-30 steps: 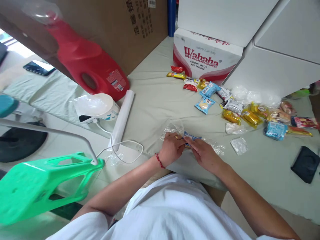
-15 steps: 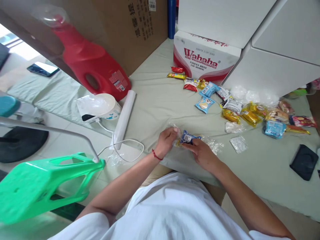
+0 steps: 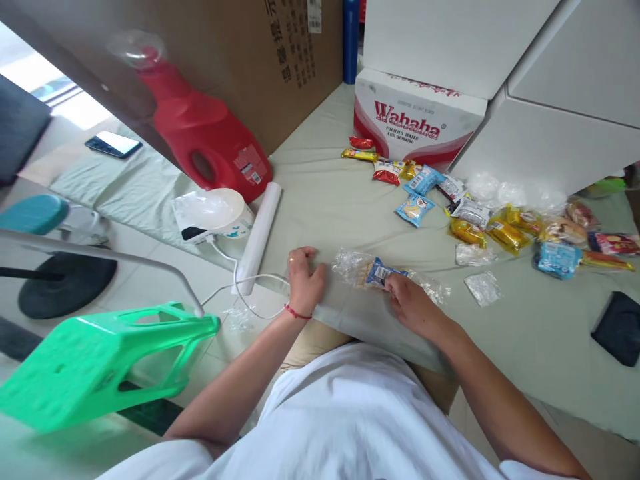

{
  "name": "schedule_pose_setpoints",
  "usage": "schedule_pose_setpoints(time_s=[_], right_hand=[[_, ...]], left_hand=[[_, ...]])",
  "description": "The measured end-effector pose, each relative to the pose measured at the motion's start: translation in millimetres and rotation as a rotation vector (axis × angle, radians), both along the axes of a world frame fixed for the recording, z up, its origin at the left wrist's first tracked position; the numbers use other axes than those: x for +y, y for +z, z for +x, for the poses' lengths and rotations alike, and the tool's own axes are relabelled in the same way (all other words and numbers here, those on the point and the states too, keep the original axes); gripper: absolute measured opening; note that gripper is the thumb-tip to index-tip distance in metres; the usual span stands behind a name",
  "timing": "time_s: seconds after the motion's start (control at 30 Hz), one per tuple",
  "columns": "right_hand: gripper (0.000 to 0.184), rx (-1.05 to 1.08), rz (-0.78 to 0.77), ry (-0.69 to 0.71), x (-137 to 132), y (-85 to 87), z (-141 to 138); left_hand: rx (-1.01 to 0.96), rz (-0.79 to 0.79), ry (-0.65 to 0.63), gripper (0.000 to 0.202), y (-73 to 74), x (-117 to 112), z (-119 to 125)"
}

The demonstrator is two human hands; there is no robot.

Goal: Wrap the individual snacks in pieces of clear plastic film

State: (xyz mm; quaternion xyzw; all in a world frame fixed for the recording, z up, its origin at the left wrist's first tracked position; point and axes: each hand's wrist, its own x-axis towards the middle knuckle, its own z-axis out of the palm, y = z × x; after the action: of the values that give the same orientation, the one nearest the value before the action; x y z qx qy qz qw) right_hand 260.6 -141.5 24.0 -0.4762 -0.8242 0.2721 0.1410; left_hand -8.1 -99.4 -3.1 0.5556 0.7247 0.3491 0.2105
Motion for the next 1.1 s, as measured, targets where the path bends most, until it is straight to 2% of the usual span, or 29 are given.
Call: schedule_pose_setpoints(time_s=[0.13, 0.23, 0.3, 0.4, 0.47, 0.53, 0.67, 0.8, 0.83, 0.9, 1.0, 1.03, 1.1], right_hand=[[0.069, 0.008, -0.025, 0.034, 2, -3.5, 0], [0.071, -0.01, -0.035, 0.049, 4, -4.4, -1], [0.07, -0.03, -0.041, 0.04, 6, -4.3, -3], [0.067, -0.077, -0.034, 0.025, 8, -4.6, -5], [0.065, -0.102, -0.007, 0.021, 9, -5.2, -6], [0.06, -0.109, 0.035, 0.028, 8, -5.3, -6], [0.049, -0.021, 0.078, 0.067, 0, 0.1, -3], [0.031, 0.211, -0.007, 0.155, -11, 11.0, 6], [0.029, 0.265, -0.045, 0.111, -13, 12.7, 10], [0.034, 0.34, -0.077, -0.135, -12, 13.1, 20], [0.036, 0.236, 0.107, -0.602, -2, 3.3, 43], [0.038, 0.147, 0.189, -0.68, 3, -2.6, 52], [0.048, -0.023, 0.261, -0.696, 11, -16.6, 66]], left_hand=[[0.149, -0.036, -0.149, 0.03, 12.3, 6, 22], [0.177, -0.062, -0.271, 0.017, 23.4, 4, 29], [0.049, -0.09, -0.313, 0.011, 32.8, 0, 28], [-0.283, -0.208, -0.366, 0.014, 47.5, -3, 32], [-0.456, -0.265, -0.406, 0.016, 53.2, -3, 44], [-0.505, -0.277, -0.444, 0.016, 53.4, -3, 60], [-0.295, -0.164, -0.502, 0.027, 43.1, -4, 85], [-0.039, -0.062, -0.55, 0.029, 33.8, -10, 93], [0.003, -0.053, -0.539, 0.03, 32.5, -11, 94], [0.062, -0.023, -0.465, 0.031, 29.9, -9, 95], [0.107, -0.045, -0.313, 0.069, 24.1, -1, 93], [0.118, -0.083, -0.289, 0.077, 21.2, 2, 91], [0.144, -0.164, -0.319, 0.072, 14.8, 8, 86]])
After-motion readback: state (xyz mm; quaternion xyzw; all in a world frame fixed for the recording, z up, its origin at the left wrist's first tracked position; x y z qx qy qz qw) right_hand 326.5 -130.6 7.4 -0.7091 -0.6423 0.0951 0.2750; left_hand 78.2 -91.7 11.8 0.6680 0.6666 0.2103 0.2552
